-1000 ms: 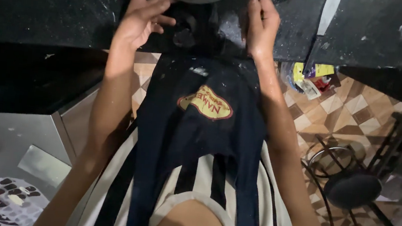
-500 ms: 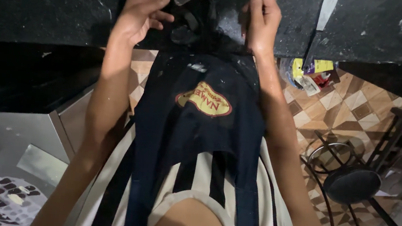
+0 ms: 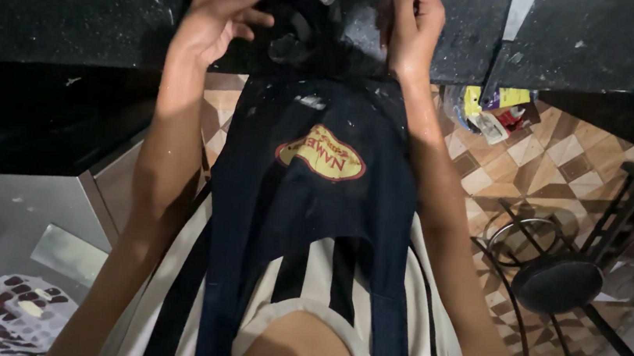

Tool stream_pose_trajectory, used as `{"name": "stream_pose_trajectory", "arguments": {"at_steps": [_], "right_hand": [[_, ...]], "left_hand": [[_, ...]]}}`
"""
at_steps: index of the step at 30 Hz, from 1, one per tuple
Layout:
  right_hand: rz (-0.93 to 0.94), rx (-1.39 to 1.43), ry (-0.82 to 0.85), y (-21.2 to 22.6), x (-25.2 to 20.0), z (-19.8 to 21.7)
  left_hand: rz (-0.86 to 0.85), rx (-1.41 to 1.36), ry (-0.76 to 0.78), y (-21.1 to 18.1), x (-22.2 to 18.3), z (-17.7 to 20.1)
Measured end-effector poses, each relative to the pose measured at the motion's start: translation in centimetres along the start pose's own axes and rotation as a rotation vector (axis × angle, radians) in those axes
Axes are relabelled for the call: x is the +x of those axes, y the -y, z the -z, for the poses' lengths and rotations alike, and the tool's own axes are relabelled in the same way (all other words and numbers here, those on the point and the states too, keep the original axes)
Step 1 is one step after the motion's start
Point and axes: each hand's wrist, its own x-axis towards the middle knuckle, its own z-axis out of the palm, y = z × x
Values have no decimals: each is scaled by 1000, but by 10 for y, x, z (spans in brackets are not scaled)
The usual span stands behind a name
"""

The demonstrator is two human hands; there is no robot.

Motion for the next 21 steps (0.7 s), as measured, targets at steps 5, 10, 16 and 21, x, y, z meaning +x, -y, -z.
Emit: {"name": "stream_pose_trajectory", "arguments": {"at_steps": [5, 10, 16, 21], "right_hand": [[22, -52, 37, -4, 3, 1], [81, -41, 80, -5, 4, 0], [14, -39, 44, 4, 6, -4], [4, -59, 24, 2, 6, -2]], "left_hand": [[13, 34, -6, -9, -2, -10], [38, 49, -19, -10, -6, -11], [10, 83, -24, -4, -2, -6], [-9, 64, -2, -2, 0, -3]]}}
